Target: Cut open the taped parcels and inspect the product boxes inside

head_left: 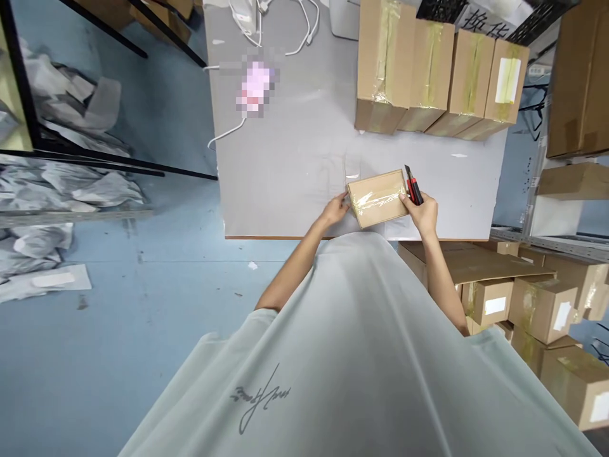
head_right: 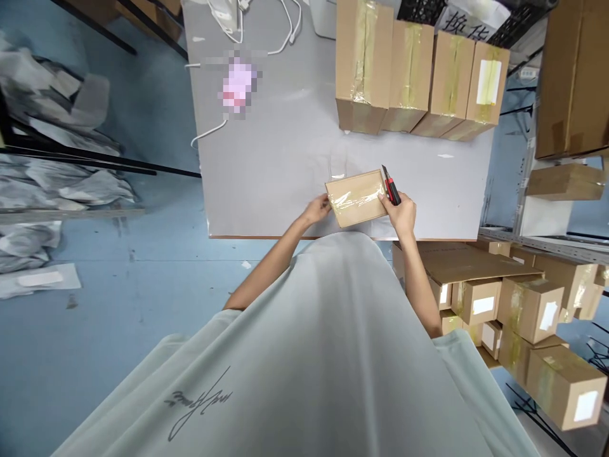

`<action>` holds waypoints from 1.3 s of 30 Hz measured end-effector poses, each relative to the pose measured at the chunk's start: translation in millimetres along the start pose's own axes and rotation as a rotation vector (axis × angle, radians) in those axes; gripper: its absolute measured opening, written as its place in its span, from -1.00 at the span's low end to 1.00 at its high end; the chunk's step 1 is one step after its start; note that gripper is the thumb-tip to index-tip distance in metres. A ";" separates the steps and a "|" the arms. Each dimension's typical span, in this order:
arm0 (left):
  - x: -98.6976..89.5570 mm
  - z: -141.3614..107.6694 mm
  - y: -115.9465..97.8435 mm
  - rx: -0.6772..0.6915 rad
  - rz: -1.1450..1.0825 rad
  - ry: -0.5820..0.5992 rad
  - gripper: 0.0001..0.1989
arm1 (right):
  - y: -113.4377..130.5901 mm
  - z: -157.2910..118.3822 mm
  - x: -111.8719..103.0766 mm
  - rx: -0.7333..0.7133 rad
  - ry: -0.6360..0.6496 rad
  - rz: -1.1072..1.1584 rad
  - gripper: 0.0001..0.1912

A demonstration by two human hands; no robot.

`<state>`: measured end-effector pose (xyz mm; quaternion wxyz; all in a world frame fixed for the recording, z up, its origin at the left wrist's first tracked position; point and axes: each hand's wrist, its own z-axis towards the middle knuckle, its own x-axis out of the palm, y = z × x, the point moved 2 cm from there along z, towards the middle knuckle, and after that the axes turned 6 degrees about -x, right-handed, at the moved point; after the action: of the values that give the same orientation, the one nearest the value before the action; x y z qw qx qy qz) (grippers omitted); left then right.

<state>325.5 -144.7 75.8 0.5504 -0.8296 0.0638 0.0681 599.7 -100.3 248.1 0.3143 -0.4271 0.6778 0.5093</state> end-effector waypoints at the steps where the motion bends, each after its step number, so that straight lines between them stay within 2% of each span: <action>1: -8.8 0.1 -7.0 -0.019 -0.003 -0.037 -0.44 | 3.0 0.0 2.4 0.006 0.009 -0.058 -0.46; 4: -35.7 -0.9 -38.2 -0.024 -0.039 -0.148 -0.52 | 13.7 -2.0 9.6 0.009 -0.010 -0.145 -0.43; 7: -48.1 -0.2 -73.5 0.020 0.032 -0.127 -0.68 | 25.0 -8.5 8.6 0.007 -0.080 -0.129 -0.39; 10: -51.7 4.5 -91.1 0.015 0.078 -0.092 -0.77 | 39.8 -24.8 1.8 -0.047 -0.096 -0.165 -0.32; 13: -54.1 10.9 -88.7 0.007 0.015 -0.035 -0.78 | 60.7 -49.9 2.9 -0.180 0.045 -0.177 -0.28; 17: -55.8 16.5 -77.7 -0.008 -0.100 0.030 -0.72 | 89.5 -77.2 17.8 -0.290 0.206 -0.047 -0.34; 22: -54.7 17.8 -74.5 -0.022 -0.161 0.046 -0.71 | 108.4 -80.8 31.8 -0.253 0.288 -0.037 -0.34; 27: -54.2 17.8 -74.5 -0.013 -0.151 0.037 -0.71 | 120.0 -79.1 31.5 -0.209 0.313 -0.128 -0.33; 32: -52.3 18.3 -71.3 -0.020 -0.134 0.026 -0.74 | 144.4 -83.4 29.1 -0.141 0.396 -0.292 -0.31; 39: -51.9 17.1 -67.4 -0.027 -0.097 -0.082 -0.75 | 167.1 -74.1 32.5 -0.120 0.483 -0.439 -0.30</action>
<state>286.0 -101.3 139.7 0.5439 -0.8357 0.0003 0.0761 435.9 -160.3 311.7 0.2210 -0.6891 0.5932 0.3526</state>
